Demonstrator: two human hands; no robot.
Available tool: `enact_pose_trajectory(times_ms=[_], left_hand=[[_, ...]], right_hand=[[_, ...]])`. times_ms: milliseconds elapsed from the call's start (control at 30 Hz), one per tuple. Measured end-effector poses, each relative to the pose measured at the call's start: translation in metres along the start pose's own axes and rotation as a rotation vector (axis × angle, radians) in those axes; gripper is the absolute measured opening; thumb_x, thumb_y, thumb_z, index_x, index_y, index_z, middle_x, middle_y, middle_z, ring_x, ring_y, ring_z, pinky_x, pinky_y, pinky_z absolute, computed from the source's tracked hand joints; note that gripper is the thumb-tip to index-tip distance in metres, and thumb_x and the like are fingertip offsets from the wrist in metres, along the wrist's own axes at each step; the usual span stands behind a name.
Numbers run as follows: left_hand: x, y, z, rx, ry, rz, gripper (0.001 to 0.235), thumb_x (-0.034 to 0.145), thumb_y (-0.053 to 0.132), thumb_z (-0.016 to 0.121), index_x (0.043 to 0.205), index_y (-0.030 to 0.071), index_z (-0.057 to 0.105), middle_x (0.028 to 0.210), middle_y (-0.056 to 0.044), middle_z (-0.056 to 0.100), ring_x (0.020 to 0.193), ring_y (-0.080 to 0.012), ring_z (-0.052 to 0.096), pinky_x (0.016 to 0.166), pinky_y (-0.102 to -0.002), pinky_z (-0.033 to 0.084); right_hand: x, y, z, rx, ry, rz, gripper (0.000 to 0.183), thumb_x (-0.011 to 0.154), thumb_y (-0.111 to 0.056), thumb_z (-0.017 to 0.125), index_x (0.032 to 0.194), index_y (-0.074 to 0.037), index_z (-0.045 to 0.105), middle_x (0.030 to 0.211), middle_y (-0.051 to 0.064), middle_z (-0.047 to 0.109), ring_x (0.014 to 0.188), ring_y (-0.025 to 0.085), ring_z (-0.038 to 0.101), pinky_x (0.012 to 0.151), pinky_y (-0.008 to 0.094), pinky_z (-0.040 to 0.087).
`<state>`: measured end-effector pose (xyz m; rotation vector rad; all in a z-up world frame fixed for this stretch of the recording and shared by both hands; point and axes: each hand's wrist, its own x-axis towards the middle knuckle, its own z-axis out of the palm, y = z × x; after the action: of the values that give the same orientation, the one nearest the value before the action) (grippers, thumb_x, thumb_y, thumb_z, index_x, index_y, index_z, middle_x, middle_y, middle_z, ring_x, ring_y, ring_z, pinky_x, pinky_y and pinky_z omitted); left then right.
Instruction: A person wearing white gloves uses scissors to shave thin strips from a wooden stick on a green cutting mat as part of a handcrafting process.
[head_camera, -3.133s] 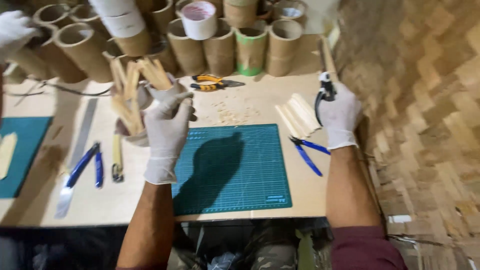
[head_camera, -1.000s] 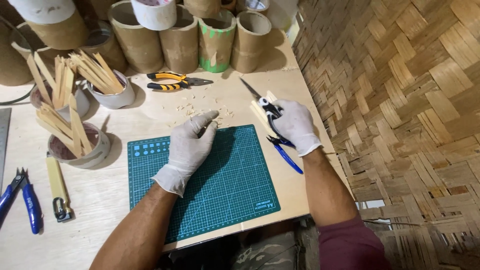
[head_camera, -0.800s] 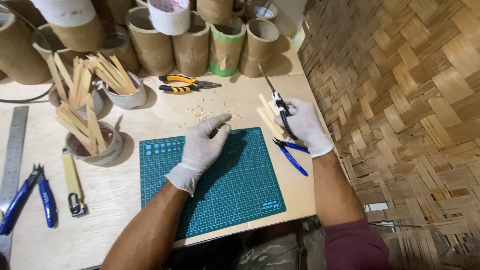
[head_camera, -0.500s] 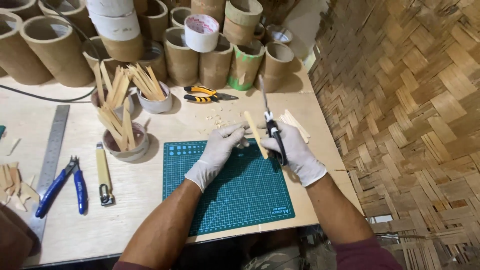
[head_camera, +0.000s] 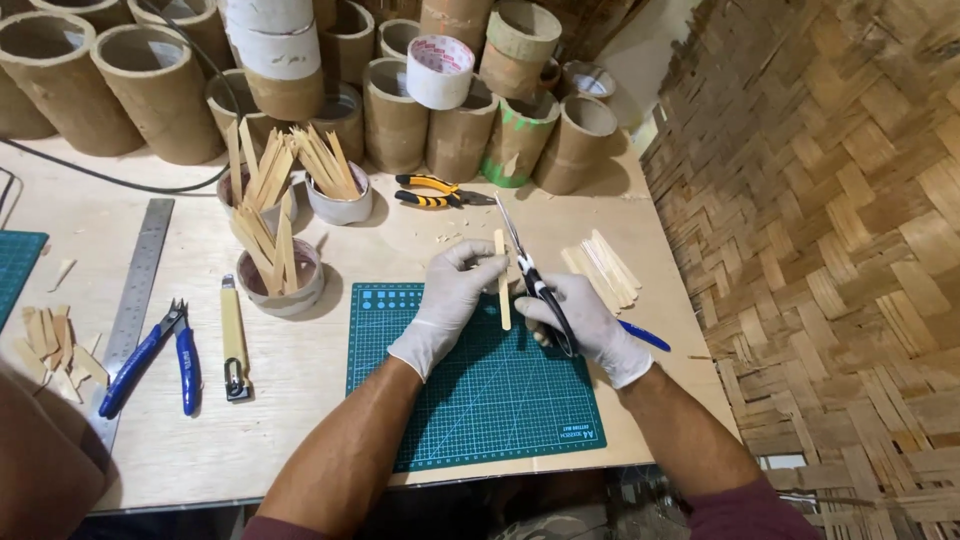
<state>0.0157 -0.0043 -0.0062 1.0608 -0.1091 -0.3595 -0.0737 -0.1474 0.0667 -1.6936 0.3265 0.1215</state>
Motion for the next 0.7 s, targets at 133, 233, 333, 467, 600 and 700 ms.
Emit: enact_pose_trajectory(times_ms=[133,233,333,467,600,700], left_hand=[[-0.001,-0.006,0.003,0.025,0.022,-0.001,0.021,0.081,0.009,0.085,0.100,0.005,0.077,0.075,-0.002,0.063,0.063,-0.0083,0.064,0.057,-0.022,0.059],[-0.007,0.001,0.007,0.126,0.052,0.026,0.024,0.078,0.010,0.085,0.099,0.003,0.077,0.074,-0.005,0.064,0.062,-0.0102,0.066,0.057,-0.022,0.060],[-0.006,0.001,0.007,0.170,0.080,0.030,0.022,0.078,0.010,0.083,0.098,0.003,0.078,0.074,-0.005,0.066,0.061,-0.0102,0.066,0.056,-0.021,0.060],[-0.005,-0.002,0.004,0.219,0.091,0.033,0.022,0.076,0.010,0.085,0.097,0.004,0.078,0.073,-0.006,0.067,0.061,-0.0097,0.067,0.056,-0.021,0.061],[-0.004,-0.005,0.006,0.221,0.101,0.046,0.021,0.076,0.010,0.085,0.095,0.004,0.078,0.073,-0.005,0.066,0.061,-0.0089,0.065,0.055,-0.020,0.061],[-0.001,-0.011,0.004,0.230,0.111,0.052,0.021,0.076,0.010,0.086,0.094,0.004,0.078,0.072,-0.005,0.065,0.060,-0.0084,0.065,0.054,-0.020,0.061]], right_hand=[[0.012,0.032,-0.013,-0.032,-0.047,0.046,0.025,0.083,-0.011,0.082,0.097,0.005,0.070,0.059,0.021,0.066,0.047,0.024,0.068,0.040,0.033,0.058],[0.007,0.028,-0.015,-0.018,-0.065,0.014,0.028,0.082,-0.008,0.080,0.104,0.006,0.070,0.059,0.019,0.064,0.048,0.022,0.066,0.040,0.032,0.056],[0.006,0.023,-0.019,-0.059,-0.073,0.017,0.032,0.082,-0.011,0.079,0.108,0.006,0.070,0.058,0.016,0.063,0.048,0.018,0.065,0.042,0.029,0.056],[0.007,0.026,-0.021,-0.088,-0.095,0.014,0.034,0.082,-0.012,0.079,0.111,0.003,0.072,0.059,0.014,0.063,0.049,0.017,0.064,0.043,0.028,0.056],[0.004,0.022,-0.019,-0.151,-0.078,0.044,0.038,0.081,-0.016,0.081,0.112,0.001,0.073,0.059,0.013,0.065,0.050,0.016,0.063,0.045,0.027,0.056],[0.002,0.021,-0.018,-0.171,-0.075,0.047,0.040,0.079,-0.018,0.083,0.113,0.000,0.073,0.058,0.013,0.064,0.049,0.016,0.063,0.044,0.026,0.055]])
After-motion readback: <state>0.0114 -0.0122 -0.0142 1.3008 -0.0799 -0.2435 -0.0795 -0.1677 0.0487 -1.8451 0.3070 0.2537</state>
